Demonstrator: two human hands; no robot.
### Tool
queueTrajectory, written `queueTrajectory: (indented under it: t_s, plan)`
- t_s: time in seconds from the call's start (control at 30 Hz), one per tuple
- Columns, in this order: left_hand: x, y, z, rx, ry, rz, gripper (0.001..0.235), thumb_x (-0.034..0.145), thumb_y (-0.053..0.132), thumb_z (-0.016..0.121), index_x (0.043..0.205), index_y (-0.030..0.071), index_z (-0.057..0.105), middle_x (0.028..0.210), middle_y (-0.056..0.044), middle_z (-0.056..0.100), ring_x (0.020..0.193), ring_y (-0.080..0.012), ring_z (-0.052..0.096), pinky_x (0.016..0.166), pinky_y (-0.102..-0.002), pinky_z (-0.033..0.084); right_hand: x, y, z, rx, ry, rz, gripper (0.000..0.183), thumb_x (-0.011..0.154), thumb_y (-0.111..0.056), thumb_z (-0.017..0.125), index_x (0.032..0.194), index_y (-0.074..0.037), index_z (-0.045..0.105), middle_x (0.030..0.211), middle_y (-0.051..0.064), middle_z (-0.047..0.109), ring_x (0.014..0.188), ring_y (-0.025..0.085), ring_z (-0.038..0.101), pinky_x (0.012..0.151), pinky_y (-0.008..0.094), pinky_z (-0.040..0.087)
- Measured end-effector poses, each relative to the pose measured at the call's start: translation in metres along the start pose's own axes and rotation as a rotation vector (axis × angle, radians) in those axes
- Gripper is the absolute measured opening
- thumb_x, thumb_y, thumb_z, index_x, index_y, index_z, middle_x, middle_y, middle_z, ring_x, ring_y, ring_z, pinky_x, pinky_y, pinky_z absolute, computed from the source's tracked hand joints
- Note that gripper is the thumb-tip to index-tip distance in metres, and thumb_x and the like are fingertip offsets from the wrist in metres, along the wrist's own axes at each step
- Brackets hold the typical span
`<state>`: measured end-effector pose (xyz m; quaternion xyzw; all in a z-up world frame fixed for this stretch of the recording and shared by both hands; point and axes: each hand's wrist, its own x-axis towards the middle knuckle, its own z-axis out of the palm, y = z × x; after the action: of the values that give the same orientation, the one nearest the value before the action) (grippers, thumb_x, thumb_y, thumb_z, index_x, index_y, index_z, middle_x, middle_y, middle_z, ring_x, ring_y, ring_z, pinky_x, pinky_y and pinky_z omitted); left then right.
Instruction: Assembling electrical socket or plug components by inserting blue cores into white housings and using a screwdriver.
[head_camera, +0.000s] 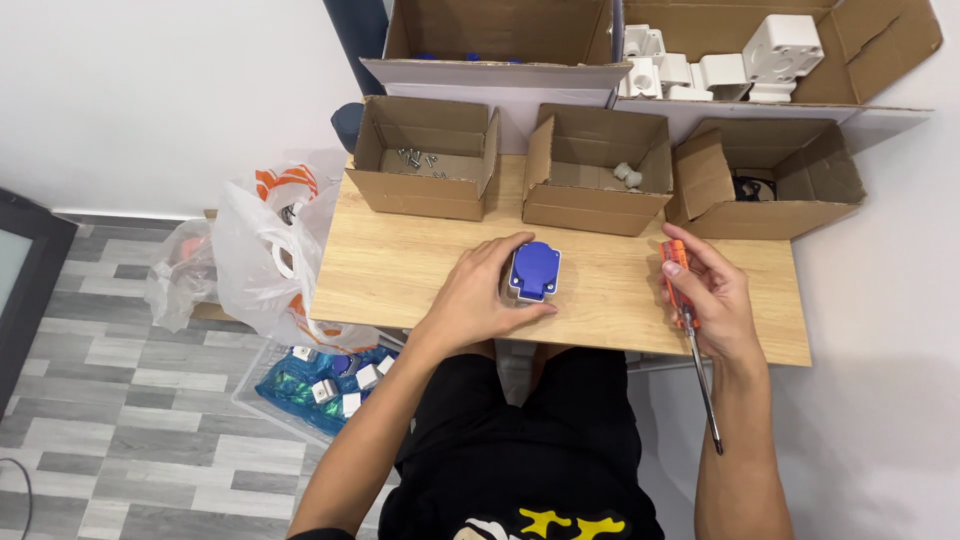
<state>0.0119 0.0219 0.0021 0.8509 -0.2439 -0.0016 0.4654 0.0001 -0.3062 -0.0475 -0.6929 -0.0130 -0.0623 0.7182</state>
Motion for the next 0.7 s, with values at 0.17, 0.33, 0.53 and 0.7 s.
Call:
queueTrajectory:
  t_s: [0.17, 0.33, 0.53, 0.7]
  plan:
    - [-0.003, -0.029, 0.017, 0.04, 0.191, 0.161, 0.085, 0.061, 0.025, 0.104, 0.138, 0.01, 0.07, 0.127, -0.012, 0.078, 0.126, -0.0366, 0.071, 0.107, -0.048, 0.053, -0.001, -0.002, 0.001, 0.0, 0.004, -0.003, 0.055, 0.1, -0.011, 0.07, 0.154, -0.007, 0.064, 0.089, 0.011, 0.064, 0.066, 0.014, 0.068, 0.038, 0.02, 0.054]
    - [-0.011, -0.024, 0.013, 0.119, 0.33, 0.31, 0.079, 0.062, 0.018, 0.103, 0.136, 0.018, 0.074, 0.131, 0.001, 0.077, 0.132, -0.0298, 0.069, 0.112, -0.043, 0.052, -0.004, -0.002, 0.0, -0.019, 0.001, -0.007, 0.055, 0.1, -0.012, 0.07, 0.154, -0.007, 0.063, 0.09, 0.01, 0.064, 0.066, 0.014, 0.068, 0.038, 0.019, 0.055]
    - [-0.029, -0.011, -0.01, 0.149, 0.435, 0.401, 0.073, 0.067, 0.008, 0.1, 0.135, 0.015, 0.074, 0.132, -0.003, 0.077, 0.134, -0.0356, 0.069, 0.116, -0.049, 0.053, -0.004, 0.005, -0.004, -0.03, 0.008, -0.018, 0.055, 0.1, -0.013, 0.071, 0.154, -0.007, 0.063, 0.093, 0.011, 0.066, 0.067, 0.015, 0.069, 0.037, 0.019, 0.054]
    - [-0.053, -0.013, -0.038, 0.008, 0.368, 0.405, 0.063, 0.09, 0.017, 0.094, 0.142, 0.006, 0.06, 0.144, -0.012, 0.068, 0.144, -0.0395, 0.064, 0.128, -0.05, 0.05, -0.003, 0.001, -0.005, -0.086, 0.01, 0.094, 0.052, 0.105, -0.017, 0.069, 0.156, -0.012, 0.063, 0.085, 0.006, 0.061, 0.065, 0.01, 0.058, 0.04, 0.022, 0.043]
